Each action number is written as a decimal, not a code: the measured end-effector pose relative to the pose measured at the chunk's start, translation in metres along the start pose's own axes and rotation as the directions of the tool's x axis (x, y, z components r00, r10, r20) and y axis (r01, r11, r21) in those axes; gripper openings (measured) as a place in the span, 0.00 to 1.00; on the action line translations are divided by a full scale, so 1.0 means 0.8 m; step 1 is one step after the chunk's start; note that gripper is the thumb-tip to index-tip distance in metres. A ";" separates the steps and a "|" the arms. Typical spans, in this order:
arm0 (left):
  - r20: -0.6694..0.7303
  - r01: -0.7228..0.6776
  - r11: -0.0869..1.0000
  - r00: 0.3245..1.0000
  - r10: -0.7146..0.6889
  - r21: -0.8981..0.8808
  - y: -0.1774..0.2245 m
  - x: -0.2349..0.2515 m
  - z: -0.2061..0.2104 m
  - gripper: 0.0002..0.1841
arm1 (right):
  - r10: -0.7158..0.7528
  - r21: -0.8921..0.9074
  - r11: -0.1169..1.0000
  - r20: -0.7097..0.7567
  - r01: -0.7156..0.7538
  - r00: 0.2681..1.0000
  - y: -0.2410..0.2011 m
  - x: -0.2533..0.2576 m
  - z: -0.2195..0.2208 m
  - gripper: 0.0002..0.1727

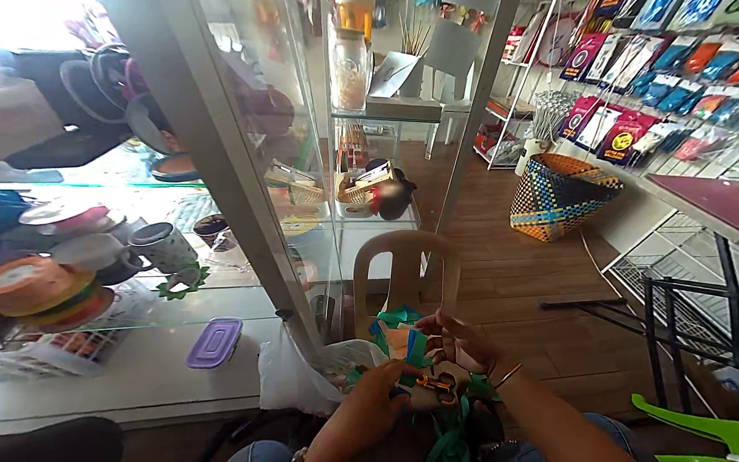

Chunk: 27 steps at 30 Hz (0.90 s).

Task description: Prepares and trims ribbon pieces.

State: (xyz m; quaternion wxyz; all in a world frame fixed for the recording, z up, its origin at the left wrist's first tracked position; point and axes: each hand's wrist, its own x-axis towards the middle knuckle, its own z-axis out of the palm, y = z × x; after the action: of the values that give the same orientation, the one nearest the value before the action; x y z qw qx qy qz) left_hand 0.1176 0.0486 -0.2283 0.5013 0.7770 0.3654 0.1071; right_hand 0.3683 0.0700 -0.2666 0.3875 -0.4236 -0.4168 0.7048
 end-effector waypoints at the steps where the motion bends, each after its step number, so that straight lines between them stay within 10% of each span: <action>1: -0.001 -0.001 1.000 1.000 0.001 -0.022 0.000 0.000 0.000 0.20 | -0.042 0.048 0.998 0.059 0.039 0.997 -0.011 -0.005 0.007 0.24; 7: -0.080 0.105 0.993 0.991 -0.108 -0.045 -0.001 -0.003 -0.006 0.22 | -0.123 -0.194 0.977 -0.149 0.093 0.981 -0.031 0.008 0.025 0.14; 20: -0.212 0.165 0.973 0.957 -0.197 -0.159 0.003 -0.011 -0.020 0.24 | -0.068 -0.529 0.714 -0.705 -0.459 0.706 0.040 0.071 -0.053 0.20; 27: -0.219 0.049 0.965 0.970 -0.108 -0.259 0.004 -0.010 -0.011 0.25 | -0.156 -0.450 0.884 -0.531 -0.122 0.833 -0.011 0.002 -0.008 0.19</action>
State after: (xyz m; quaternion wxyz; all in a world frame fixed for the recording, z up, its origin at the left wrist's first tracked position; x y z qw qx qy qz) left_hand 0.1085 0.0489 -0.2200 0.5536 0.6742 0.4354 0.2224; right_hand 0.3754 0.0763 -0.2609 0.3842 -0.6855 -0.4473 0.4270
